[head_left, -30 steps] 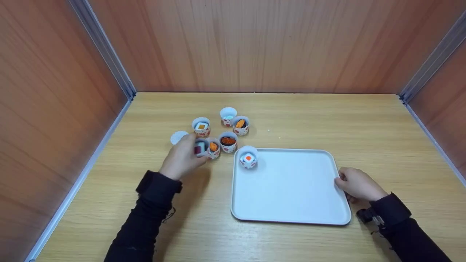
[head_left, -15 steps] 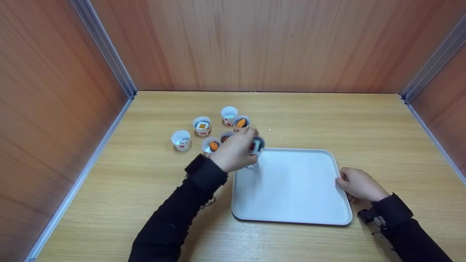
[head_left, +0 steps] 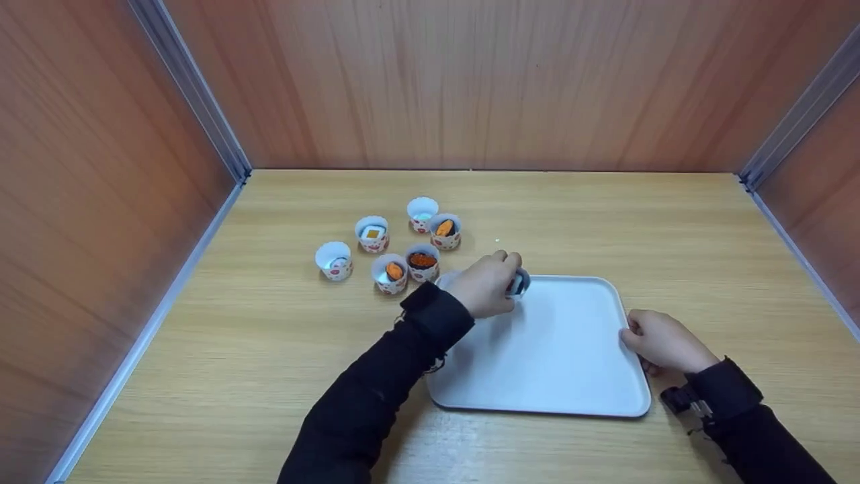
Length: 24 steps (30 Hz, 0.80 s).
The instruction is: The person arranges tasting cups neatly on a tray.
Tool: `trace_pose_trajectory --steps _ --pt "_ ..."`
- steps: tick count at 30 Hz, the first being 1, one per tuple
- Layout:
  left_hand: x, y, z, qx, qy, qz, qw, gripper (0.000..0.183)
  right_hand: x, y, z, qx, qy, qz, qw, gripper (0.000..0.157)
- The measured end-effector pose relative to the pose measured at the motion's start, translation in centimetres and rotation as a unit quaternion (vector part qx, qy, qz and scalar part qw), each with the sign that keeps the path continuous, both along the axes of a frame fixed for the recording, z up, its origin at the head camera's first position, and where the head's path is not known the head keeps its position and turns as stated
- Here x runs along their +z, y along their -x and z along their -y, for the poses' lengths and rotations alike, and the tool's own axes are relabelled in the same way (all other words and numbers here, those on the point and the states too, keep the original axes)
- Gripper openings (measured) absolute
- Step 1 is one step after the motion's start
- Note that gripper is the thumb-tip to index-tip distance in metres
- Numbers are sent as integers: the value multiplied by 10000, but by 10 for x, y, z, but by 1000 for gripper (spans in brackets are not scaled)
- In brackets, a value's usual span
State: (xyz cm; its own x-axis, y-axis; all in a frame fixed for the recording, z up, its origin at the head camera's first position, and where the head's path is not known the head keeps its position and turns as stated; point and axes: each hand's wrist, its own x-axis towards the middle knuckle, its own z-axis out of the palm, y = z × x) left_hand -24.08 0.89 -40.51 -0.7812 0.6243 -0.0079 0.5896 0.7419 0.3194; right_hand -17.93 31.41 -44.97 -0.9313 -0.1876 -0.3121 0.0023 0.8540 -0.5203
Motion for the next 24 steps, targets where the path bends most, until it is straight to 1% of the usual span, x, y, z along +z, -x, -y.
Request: trace_pose_trajectory --steps 4,7,10,16,21,24 --pt "-9 6 -8 111 385 81 9992 54 0 0 0 7 -15 1 10000 23" --pt "-13 9 -13 151 632 105 9978 56 1 0 0 -2 -4 22 10000 23" --pt "-15 11 -15 187 781 142 9967 55 1 0 0 4 -3 29 10000 23" --pt "-19 13 -16 257 845 217 9959 52 1 0 1 23 -7 56 10000 23" --pt "-20 13 -15 240 809 169 9963 48 0 -1 1 16 -30 64 10000 22" --pt "-21 12 -15 239 796 158 9964 52 0 -1 1 21 -13 38 10000 22"
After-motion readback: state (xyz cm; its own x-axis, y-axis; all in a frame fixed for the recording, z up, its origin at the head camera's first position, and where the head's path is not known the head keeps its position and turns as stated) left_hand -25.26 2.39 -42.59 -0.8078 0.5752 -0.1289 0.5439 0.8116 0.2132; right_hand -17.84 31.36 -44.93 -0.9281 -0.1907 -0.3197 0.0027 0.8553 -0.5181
